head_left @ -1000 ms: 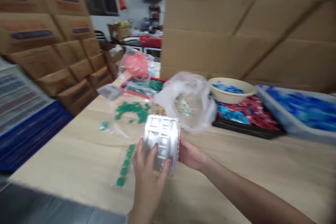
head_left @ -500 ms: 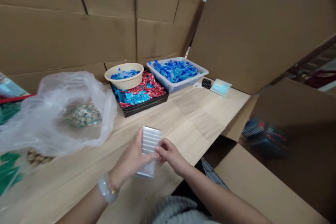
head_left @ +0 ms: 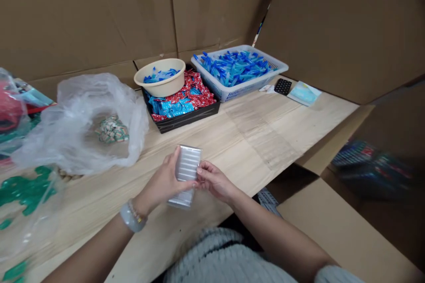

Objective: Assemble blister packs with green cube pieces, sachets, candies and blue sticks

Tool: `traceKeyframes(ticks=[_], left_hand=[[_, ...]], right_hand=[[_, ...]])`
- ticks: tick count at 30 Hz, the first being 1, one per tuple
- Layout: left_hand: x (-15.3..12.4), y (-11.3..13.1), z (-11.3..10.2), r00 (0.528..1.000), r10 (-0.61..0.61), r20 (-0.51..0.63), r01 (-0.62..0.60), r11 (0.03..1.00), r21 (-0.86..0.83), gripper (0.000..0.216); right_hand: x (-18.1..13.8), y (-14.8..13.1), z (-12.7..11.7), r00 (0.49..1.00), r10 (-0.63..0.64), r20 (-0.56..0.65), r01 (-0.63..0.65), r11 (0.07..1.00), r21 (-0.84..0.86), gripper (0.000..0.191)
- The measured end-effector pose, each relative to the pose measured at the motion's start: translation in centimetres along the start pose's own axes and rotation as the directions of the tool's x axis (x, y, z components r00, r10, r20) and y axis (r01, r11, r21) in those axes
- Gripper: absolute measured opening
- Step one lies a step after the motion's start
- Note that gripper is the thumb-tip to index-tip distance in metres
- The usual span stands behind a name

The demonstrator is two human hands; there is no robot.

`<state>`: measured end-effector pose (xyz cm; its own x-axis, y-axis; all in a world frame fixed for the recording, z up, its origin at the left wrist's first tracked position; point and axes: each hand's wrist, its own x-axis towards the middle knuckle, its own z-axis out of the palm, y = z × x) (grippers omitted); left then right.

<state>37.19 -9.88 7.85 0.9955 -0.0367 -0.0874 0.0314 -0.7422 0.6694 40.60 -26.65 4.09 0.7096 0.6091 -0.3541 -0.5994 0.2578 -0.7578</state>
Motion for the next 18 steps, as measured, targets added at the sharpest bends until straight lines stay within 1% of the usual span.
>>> traceKeyframes(ticks=[1, 3, 4, 5, 7, 9, 11, 12, 14, 16, 17, 18], left_hand=[[0.1, 0.2, 0.1, 1.0, 0.002, 0.0, -0.002, 1.0, 0.018, 0.098], [0.7, 0.7, 0.2, 1.0, 0.005, -0.016, -0.004, 0.998, 0.064, 0.096], [1.1, 1.0, 0.3, 1.0, 0.008, -0.024, -0.005, 0.996, 0.089, 0.094], [1.5, 1.3, 0.3, 1.0, 0.012, -0.024, -0.01, 0.994, 0.111, 0.092], [2.1, 1.4, 0.2, 1.0, 0.021, -0.001, -0.021, 0.991, 0.134, 0.088], [2.2, 0.9, -0.3, 1.0, 0.019, 0.012, -0.02, 0.989, 0.147, 0.086], [1.9, -0.3, -1.0, 1.0, -0.008, -0.012, 0.01, 0.984, 0.18, 0.084], [1.7, -1.0, -1.4, 0.999, -0.031, -0.039, 0.038, 0.977, 0.208, 0.082], [1.5, -2.4, -2.3, 0.991, -0.084, -0.099, 0.108, 0.958, 0.264, 0.082], [1.5, -3.1, -2.9, 0.984, -0.117, -0.137, 0.154, 0.942, 0.299, 0.084], [1.6, -3.2, -3.1, 0.983, -0.119, -0.139, 0.157, 0.94, 0.304, 0.085], [1.7, -3.1, -3.2, 0.984, -0.113, -0.141, 0.151, 0.944, 0.294, 0.084]], right_hand=[[0.1, -0.6, 0.1, 1.0, 0.007, -0.016, -0.009, 0.995, -0.096, 0.027], [0.5, -1.8, 0.7, 0.999, 0.018, -0.039, -0.029, 0.952, -0.305, 0.02], [0.8, -2.3, 1.0, 0.999, 0.019, -0.05, -0.036, 0.925, -0.378, 0.017], [1.0, -2.6, 1.3, 0.998, 0.015, -0.062, -0.039, 0.911, -0.41, 0.015], [1.0, -2.9, 1.5, 0.995, -0.002, -0.097, -0.034, 0.93, -0.367, 0.014], [0.1, -2.6, 0.8, 0.991, -0.023, -0.131, -0.014, 0.962, -0.272, 0.016], [-1.5, -2.4, -1.1, 0.985, -0.072, -0.154, 0.044, 0.983, -0.179, 0.017], [-2.1, -2.5, -2.3, 0.977, -0.12, -0.175, 0.098, 0.986, -0.134, 0.018], [-2.6, -3.2, -5.0, 0.942, -0.236, -0.237, 0.233, 0.972, -0.04, 0.018], [-1.4, -4.4, -7.4, 0.902, -0.301, -0.309, 0.328, 0.944, 0.036, 0.019], [-0.2, -5.0, -8.4, 0.887, -0.298, -0.352, 0.339, 0.939, 0.061, 0.019], [1.1, -5.6, -9.1, 0.878, -0.26, -0.402, 0.314, 0.947, 0.073, 0.019]])
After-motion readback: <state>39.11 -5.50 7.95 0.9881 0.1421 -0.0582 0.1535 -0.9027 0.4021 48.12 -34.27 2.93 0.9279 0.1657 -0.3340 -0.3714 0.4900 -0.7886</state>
